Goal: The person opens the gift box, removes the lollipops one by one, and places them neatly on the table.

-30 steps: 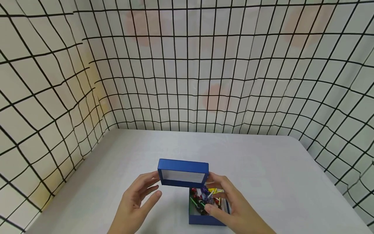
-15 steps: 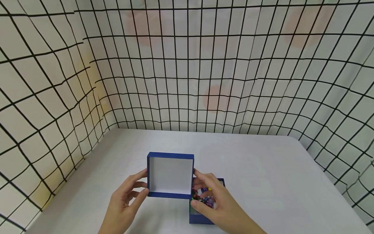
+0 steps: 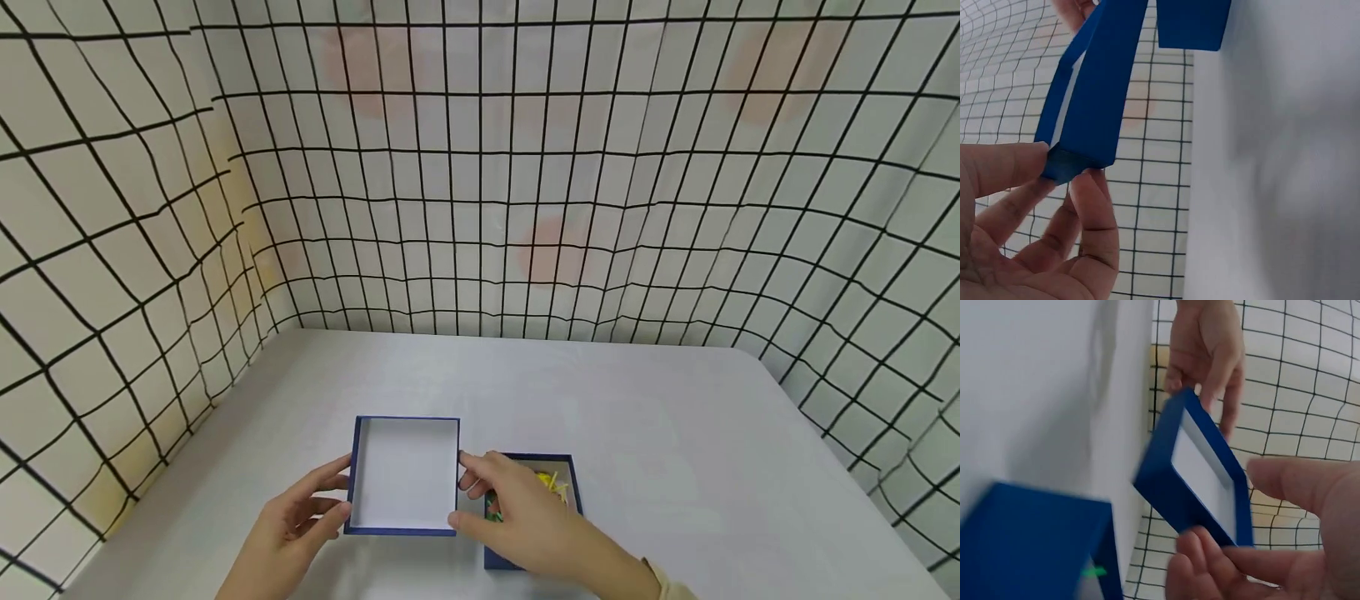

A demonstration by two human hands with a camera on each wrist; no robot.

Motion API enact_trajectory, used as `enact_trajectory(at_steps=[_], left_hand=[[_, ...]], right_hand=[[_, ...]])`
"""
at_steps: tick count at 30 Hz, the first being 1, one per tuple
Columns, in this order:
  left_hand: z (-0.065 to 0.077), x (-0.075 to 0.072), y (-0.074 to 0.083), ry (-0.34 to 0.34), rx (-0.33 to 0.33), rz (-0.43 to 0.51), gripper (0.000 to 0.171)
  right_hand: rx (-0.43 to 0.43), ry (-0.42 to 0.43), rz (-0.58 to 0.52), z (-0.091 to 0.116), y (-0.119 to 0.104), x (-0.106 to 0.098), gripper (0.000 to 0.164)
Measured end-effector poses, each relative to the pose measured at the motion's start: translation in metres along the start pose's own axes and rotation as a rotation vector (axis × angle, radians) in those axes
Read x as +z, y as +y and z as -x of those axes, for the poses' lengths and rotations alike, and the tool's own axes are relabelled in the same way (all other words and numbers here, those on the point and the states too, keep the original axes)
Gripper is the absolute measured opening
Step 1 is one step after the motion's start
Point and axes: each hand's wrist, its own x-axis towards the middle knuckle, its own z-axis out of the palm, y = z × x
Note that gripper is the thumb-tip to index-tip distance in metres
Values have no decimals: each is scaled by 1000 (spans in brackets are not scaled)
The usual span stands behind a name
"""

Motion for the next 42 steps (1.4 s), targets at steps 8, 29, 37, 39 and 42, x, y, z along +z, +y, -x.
enact_trajectory(at_steps=[8, 29, 37, 39, 42], left_hand=[[-8, -5, -9, -33, -100, 17, 54], [-32, -17, -35, -146, -196, -84, 53], [-36, -14, -38, -177, -247, -74, 56], [-38, -13, -37, -176, -252, -75, 57], [-40, -11, -37, -161, -270, -88, 56]], right_hand=[[7, -171, 221, -32, -9, -17, 59], [193, -395, 556, -92, -10, 11, 38], [233, -385, 644, -99, -5, 19, 48], [232, -383, 664, -100, -4, 20, 48], [227, -378, 685, -101, -3, 21, 48]])
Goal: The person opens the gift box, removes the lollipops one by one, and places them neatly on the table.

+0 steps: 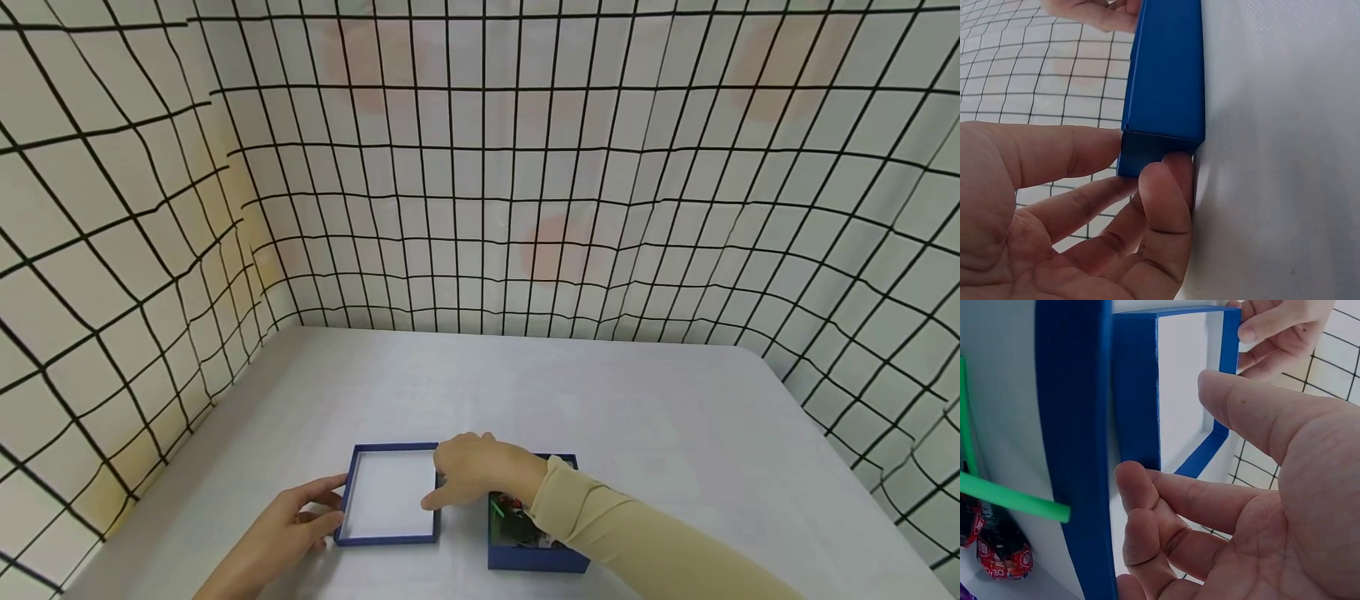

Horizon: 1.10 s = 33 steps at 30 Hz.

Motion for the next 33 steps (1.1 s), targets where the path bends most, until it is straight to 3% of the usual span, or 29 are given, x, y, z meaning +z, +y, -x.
enact_trajectory(at_steps=[10, 20, 27, 33], left_hand=[[-3, 3, 2, 13, -16, -39, 53], [-2, 1, 2, 21, 20, -107, 53], [14, -15, 13, 70, 154, -267, 60], [29, -13, 27, 94, 257, -296, 59]], right_hand=[[-7, 5, 0, -1, 1, 1, 44], [-54, 39, -118, 6, 12, -5, 39], [-154, 96, -262, 24, 28, -19, 43], [-218, 162, -320, 44, 45, -27, 42]])
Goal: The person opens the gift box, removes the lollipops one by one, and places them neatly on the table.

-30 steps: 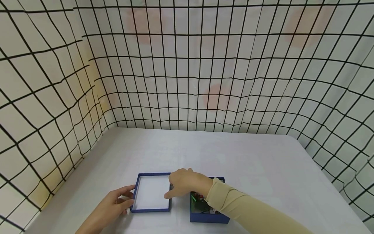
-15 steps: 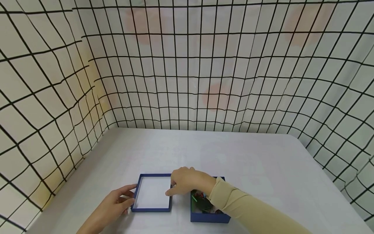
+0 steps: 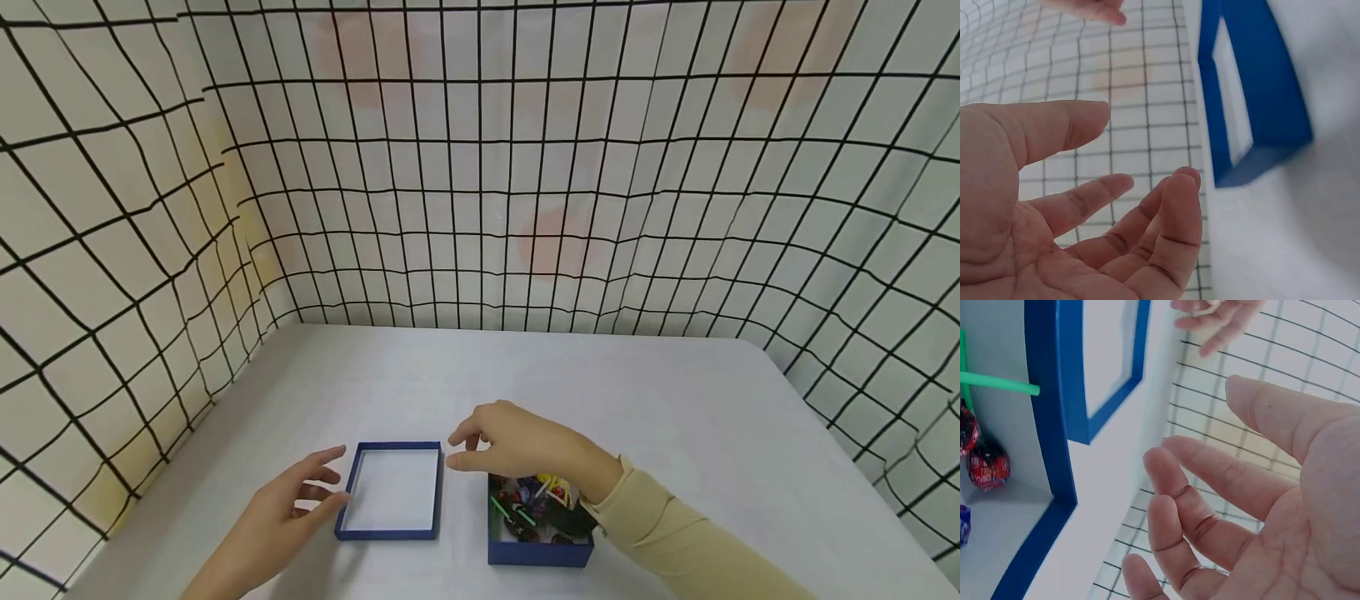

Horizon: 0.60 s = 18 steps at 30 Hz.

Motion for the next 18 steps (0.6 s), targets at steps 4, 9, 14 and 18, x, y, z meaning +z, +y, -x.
enact_trajectory(at_steps=[4, 9, 14, 18], left_hand=[[3, 4, 15, -12, -6, 33, 60], [7, 12, 30, -39, 3, 78, 61], [7, 24, 39, -95, 61, 172, 65], [4, 38, 44, -158, 96, 225, 68]], right_hand=[[-24, 46, -64, 19, 4, -8, 40], [-12, 96, -154, 43, 12, -13, 38], [-11, 157, -231, 67, 26, -9, 40], [11, 206, -300, 86, 38, 2, 39]])
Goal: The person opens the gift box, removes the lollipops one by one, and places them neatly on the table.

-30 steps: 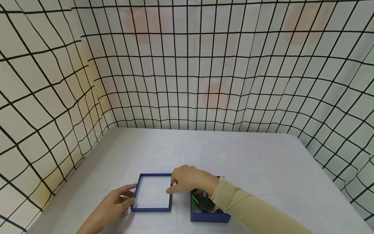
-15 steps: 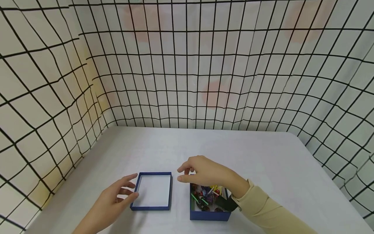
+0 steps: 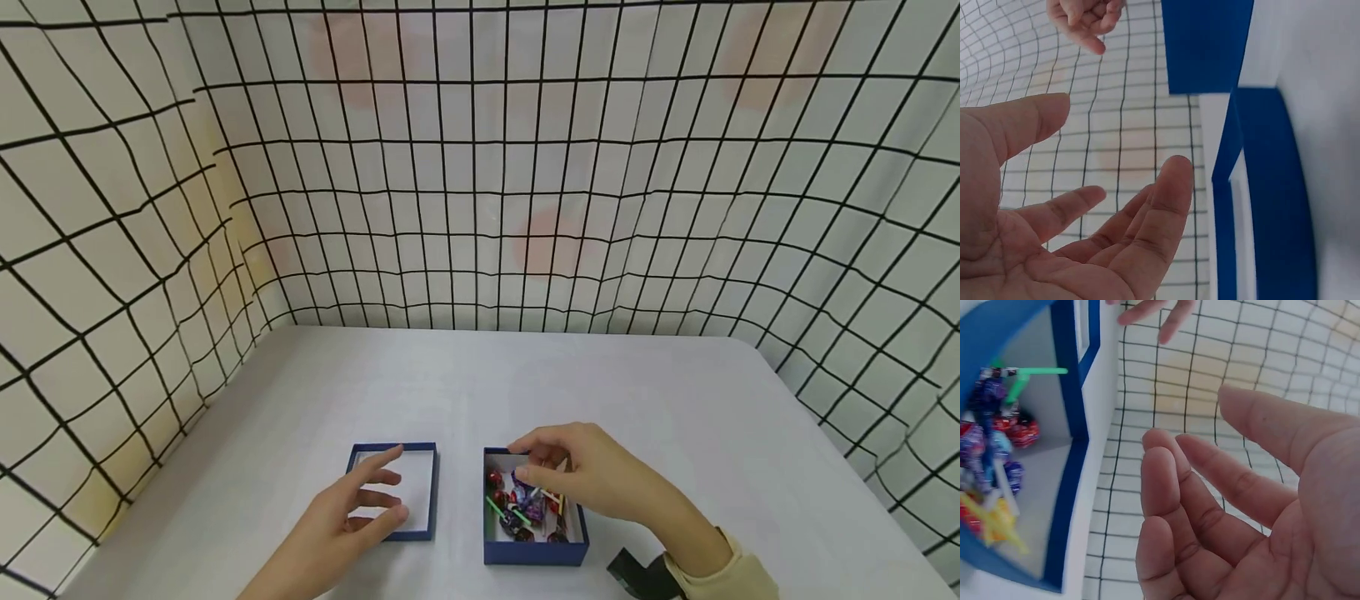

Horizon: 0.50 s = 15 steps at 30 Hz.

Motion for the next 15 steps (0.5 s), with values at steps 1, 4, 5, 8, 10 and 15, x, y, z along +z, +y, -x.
enact_trajectory(at_steps=[1, 4, 5, 8, 10, 15], left_hand=[[-2, 3, 0, -16, 3, 4, 68], [-8, 15, 2, -56, -2, 34, 71], [-10, 19, 2, -69, -5, 45, 72], [-15, 31, 3, -117, 16, 94, 76], [-17, 39, 3, -150, 38, 120, 77], [-21, 57, 0, -213, 85, 183, 76]], right_hand=[[10, 14, -12, 4, 3, 1, 37], [56, 61, -43, 15, 11, 4, 33], [75, 78, -51, 18, 13, 6, 32], [117, 112, -62, 26, 18, 10, 33], [133, 126, -62, 30, 22, 13, 34], [177, 149, -79, 36, 28, 19, 34]])
